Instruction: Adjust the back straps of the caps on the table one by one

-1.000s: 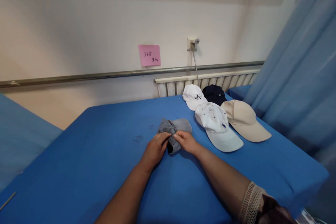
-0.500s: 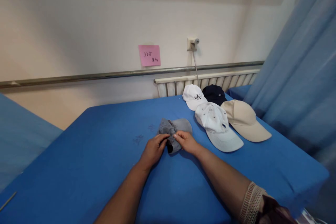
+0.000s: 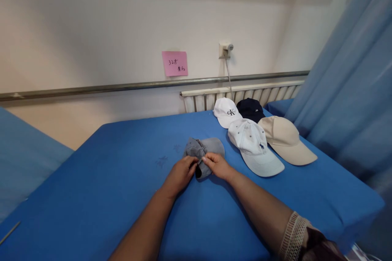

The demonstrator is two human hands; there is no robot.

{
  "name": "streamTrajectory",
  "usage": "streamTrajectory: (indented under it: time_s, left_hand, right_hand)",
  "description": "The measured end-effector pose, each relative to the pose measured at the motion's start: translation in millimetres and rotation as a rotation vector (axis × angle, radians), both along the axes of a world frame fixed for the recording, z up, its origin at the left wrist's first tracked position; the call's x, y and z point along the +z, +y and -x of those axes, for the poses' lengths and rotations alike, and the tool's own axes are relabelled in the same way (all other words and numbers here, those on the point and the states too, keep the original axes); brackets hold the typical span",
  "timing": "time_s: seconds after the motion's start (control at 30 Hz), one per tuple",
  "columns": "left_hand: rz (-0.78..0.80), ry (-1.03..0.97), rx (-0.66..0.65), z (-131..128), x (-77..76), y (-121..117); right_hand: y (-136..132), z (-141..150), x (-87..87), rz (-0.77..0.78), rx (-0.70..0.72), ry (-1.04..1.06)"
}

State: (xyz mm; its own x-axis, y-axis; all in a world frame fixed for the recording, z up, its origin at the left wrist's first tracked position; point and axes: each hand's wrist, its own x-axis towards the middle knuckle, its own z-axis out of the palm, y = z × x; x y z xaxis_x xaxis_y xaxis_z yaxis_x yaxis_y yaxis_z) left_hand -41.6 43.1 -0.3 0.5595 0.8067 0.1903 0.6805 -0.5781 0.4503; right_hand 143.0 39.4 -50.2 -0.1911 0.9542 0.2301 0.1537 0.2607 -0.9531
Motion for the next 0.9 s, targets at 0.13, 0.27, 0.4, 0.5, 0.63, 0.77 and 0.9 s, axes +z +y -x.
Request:
streamTrajectory:
  time_s: [0.13, 0.27, 0.4, 0.5, 0.63, 0.77, 0.9]
  left_hand:
    - [-0.028, 0.026, 0.033, -1, 0.4, -2]
    - [-0.018, 0.006, 0.093, -3, -0.5, -2]
    - [0.085, -0.292, 0.229, -2, -2.8, 1]
    - [0.254, -0.586, 0.384, -3, -5.8, 4]
    - [0.416, -0.819, 0.470, -5, -8.5, 3]
    - [0.523, -0.947, 0.467, -8, -7.1, -4]
    - [0.645, -1.017, 0.413, -10, -5.0, -9]
  right_hand:
    - [0, -1, 0.7, -0.002, 0.022, -0.013]
    - [-1, 0, 0.7, -0.031, 0.022, -0.021]
    - [-1, 1, 1.3, -0.062, -0.013, -0.029]
    - [0, 1, 1.5, -0.108, -0.052, -0.052]
    - [3, 1, -1.2, -0.134, -0.105, -0.114]
    - [4, 1, -2.9, -0.114, -0.180, -0.212]
    - [-3, 1, 7.5, -0.160, -0.252, -0.248]
